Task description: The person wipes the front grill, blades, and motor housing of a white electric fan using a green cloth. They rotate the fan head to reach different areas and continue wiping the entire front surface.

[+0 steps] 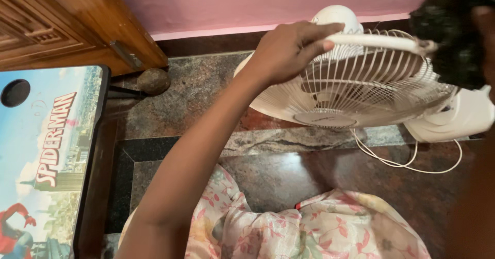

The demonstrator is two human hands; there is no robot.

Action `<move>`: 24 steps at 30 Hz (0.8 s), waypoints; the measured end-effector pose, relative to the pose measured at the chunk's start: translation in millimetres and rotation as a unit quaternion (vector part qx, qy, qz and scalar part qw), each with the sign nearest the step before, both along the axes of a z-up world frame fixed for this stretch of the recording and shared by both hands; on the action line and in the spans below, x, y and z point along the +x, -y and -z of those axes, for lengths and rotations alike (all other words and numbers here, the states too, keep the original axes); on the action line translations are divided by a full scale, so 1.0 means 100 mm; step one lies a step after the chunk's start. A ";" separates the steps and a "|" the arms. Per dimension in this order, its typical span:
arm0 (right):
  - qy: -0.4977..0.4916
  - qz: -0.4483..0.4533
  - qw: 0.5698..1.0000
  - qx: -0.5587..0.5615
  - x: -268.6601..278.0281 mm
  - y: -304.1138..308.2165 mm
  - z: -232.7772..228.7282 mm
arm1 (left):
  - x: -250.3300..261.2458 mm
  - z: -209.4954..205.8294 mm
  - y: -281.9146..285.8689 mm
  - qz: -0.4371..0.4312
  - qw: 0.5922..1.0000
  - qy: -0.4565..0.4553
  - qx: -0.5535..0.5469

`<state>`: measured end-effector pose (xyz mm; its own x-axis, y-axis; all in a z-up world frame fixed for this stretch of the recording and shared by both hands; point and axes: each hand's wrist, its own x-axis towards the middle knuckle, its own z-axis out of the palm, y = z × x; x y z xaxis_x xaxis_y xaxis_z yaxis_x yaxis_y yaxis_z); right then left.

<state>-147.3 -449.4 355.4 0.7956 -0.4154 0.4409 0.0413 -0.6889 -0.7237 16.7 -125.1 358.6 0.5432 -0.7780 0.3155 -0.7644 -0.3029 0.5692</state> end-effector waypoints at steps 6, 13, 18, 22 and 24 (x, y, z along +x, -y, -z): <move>0.033 -0.020 0.993 -0.115 0.16 -0.44 -0.32 | 0.26 0.04 0.18 -0.064 0.997 -0.019 -0.032; 0.136 0.047 0.972 -0.186 0.50 -0.63 -0.27 | 0.29 0.19 0.26 -0.176 0.966 0.120 -0.145; 0.131 0.199 0.882 -0.406 0.81 -0.87 -0.21 | 0.19 0.21 0.26 -0.209 0.951 0.109 -0.200; 0.160 0.188 0.827 -0.506 0.83 -0.98 -0.07 | 0.23 0.17 0.16 -0.202 0.956 0.103 -0.189; 0.133 0.164 0.868 -0.449 0.78 -0.89 -0.05 | 0.20 0.15 0.17 -0.188 0.959 0.099 -0.189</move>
<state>-69.1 -360.7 359.9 0.5196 0.0058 0.8544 -0.1793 -0.9770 0.1157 36.9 -142.4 343.5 0.6627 -0.3491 0.6626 -0.7465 -0.3783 0.5473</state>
